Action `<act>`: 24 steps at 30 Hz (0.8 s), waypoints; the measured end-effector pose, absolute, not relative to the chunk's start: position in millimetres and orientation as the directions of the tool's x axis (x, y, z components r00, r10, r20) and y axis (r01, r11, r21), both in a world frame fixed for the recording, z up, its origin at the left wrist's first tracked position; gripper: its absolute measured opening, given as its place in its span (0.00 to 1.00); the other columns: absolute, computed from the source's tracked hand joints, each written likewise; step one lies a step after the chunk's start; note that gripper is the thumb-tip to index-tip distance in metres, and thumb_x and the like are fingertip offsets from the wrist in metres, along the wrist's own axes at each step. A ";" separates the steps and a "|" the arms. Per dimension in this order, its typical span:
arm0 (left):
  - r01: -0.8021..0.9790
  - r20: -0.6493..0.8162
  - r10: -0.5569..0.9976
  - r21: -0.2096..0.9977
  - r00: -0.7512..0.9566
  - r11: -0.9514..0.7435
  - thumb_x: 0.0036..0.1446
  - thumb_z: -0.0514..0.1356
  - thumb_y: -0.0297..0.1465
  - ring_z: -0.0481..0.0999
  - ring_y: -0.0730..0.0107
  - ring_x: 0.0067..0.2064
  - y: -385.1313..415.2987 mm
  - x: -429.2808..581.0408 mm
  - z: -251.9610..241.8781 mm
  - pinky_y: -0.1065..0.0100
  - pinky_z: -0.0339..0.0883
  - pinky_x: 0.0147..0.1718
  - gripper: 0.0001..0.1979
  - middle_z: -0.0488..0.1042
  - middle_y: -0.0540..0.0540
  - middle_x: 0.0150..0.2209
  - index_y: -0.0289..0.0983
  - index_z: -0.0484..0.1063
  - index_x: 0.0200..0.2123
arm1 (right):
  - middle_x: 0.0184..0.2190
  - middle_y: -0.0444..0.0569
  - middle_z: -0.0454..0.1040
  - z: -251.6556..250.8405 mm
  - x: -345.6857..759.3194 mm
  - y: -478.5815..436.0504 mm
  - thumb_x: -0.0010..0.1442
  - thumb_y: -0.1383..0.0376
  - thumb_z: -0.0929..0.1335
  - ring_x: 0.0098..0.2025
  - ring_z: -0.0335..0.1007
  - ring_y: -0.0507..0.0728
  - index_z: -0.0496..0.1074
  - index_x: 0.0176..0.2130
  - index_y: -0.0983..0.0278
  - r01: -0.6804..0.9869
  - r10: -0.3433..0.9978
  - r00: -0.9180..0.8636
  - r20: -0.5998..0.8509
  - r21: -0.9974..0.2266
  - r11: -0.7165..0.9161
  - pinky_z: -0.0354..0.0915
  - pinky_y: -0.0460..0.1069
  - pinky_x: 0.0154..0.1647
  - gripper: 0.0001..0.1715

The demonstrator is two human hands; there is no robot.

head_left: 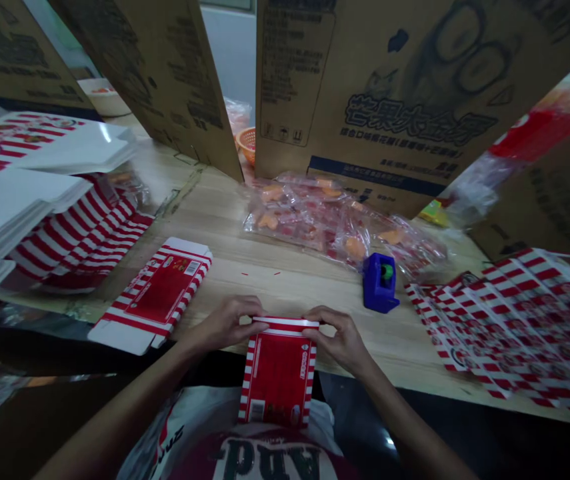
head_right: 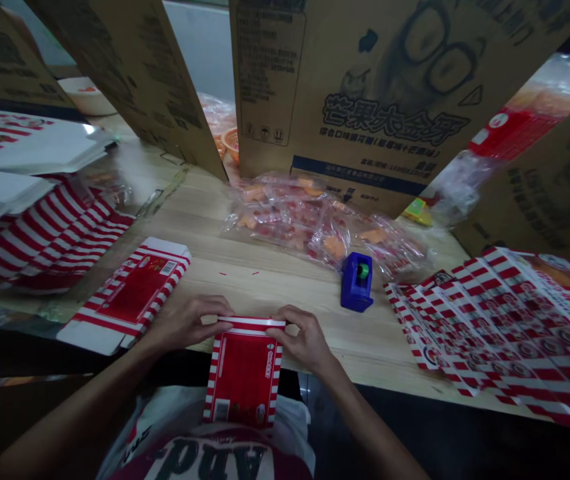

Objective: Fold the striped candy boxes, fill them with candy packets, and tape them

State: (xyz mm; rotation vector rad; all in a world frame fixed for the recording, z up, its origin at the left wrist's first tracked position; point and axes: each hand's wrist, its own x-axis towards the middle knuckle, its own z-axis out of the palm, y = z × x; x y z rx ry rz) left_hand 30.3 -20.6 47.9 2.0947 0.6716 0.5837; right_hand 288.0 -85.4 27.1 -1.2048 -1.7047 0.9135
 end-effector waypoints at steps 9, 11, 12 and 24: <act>0.072 0.040 0.887 0.994 0.461 -0.082 0.54 0.63 0.31 0.75 0.63 0.44 -49.7 47.5 11.6 0.66 0.67 0.44 0.07 0.77 0.41 0.42 0.36 0.77 0.36 | 0.40 0.51 0.77 -2.0 250.2 -119.5 0.60 0.63 0.68 0.45 0.73 0.57 0.75 0.38 0.61 0.218 0.952 0.221 0.212 -0.962 0.164 0.69 0.53 0.48 0.06; -0.032 -0.084 0.905 0.994 0.417 0.106 0.51 0.65 0.34 0.76 0.63 0.41 -53.2 52.7 5.6 0.66 0.68 0.41 0.09 0.78 0.43 0.39 0.36 0.77 0.36 | 0.46 0.52 0.75 -6.7 247.7 -123.3 0.60 0.62 0.68 0.50 0.71 0.58 0.74 0.42 0.60 0.166 0.965 0.214 0.150 -0.979 0.115 0.67 0.54 0.52 0.10; -0.063 -0.128 0.909 0.984 0.396 0.166 0.50 0.66 0.34 0.75 0.64 0.38 -54.4 54.6 2.5 0.67 0.68 0.38 0.09 0.78 0.44 0.36 0.35 0.77 0.34 | 0.48 0.52 0.74 -9.3 250.8 -123.0 0.59 0.62 0.68 0.51 0.70 0.58 0.73 0.45 0.60 0.142 0.975 0.189 0.120 -0.985 0.094 0.67 0.55 0.53 0.13; -0.011 -0.098 0.900 0.994 0.424 0.113 0.52 0.64 0.36 0.72 0.65 0.39 -44.3 57.3 -18.0 0.68 0.64 0.40 0.08 0.74 0.46 0.35 0.36 0.75 0.28 | 0.31 0.51 0.73 -31.5 437.1 -68.2 0.47 0.55 0.70 0.32 0.66 0.56 0.74 0.29 0.66 0.403 0.565 0.785 0.253 -0.902 -0.156 0.63 0.51 0.34 0.16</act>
